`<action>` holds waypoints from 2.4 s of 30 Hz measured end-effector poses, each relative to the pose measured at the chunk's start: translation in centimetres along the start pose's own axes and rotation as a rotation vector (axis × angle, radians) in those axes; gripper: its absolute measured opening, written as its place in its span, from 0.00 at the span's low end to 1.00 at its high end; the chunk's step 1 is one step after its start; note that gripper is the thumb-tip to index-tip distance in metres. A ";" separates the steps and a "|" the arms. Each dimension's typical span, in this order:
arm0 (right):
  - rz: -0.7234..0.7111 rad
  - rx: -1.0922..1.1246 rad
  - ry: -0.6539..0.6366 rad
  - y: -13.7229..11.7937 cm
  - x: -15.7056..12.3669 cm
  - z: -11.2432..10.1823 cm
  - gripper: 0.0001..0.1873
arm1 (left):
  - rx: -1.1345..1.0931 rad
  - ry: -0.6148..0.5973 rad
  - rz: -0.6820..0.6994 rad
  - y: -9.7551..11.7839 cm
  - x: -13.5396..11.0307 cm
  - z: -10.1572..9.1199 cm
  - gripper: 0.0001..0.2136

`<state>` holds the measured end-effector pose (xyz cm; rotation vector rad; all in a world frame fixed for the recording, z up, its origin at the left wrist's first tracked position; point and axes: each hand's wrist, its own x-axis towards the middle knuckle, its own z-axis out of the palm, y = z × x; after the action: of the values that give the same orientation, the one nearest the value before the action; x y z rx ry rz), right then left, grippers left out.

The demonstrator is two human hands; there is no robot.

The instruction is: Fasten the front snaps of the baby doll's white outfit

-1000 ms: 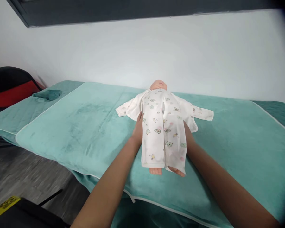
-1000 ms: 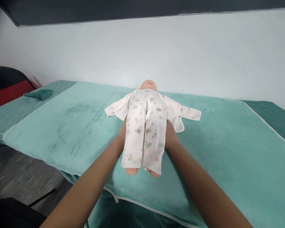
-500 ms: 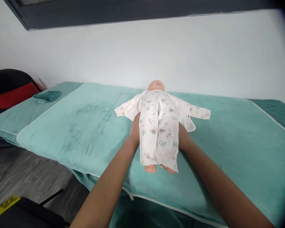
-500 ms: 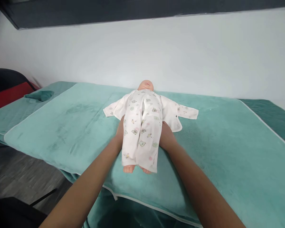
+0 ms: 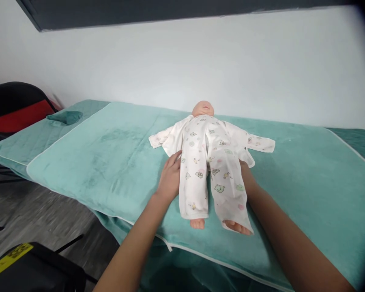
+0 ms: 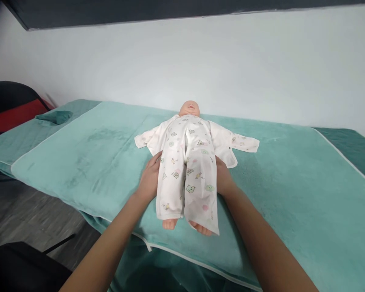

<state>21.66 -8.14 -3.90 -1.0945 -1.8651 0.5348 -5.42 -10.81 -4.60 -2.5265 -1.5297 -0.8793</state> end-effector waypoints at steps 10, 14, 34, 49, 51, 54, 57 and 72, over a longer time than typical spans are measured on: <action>0.019 -0.150 0.098 -1.6 -3.8 -2.1 0.16 | -0.211 0.091 0.078 -1.1 0.0 0.2 0.13; 0.344 -0.418 0.410 0.5 -4.2 -3.5 0.15 | -0.335 0.253 -0.140 -1.4 0.2 0.3 0.09; 0.639 -0.147 0.344 1.4 -0.7 -4.3 0.20 | -0.113 0.175 -0.545 -1.0 1.1 0.9 0.15; 0.235 0.315 0.223 -7.2 2.8 -5.0 0.07 | 0.093 0.261 -0.628 -1.2 2.1 0.8 0.18; 0.113 0.069 -0.034 -8.1 2.0 -5.0 0.06 | 0.108 0.262 -0.665 -1.5 2.7 0.8 0.18; -0.019 -0.183 -0.097 -7.6 -0.1 -4.4 0.11 | 0.123 0.263 -0.696 -1.9 3.5 0.9 0.19; 0.012 -0.287 0.048 -6.0 -1.8 -3.4 0.14 | 0.103 0.272 -0.701 -2.2 3.9 1.0 0.20; 0.211 -0.074 0.151 -5.1 4.8 -3.9 0.20 | -0.527 0.405 -0.578 -0.4 6.1 -1.1 0.21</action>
<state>21.48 -6.92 4.00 -1.3533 -1.6595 0.4909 -4.12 -6.17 -0.75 -1.9517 -2.1094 -1.9488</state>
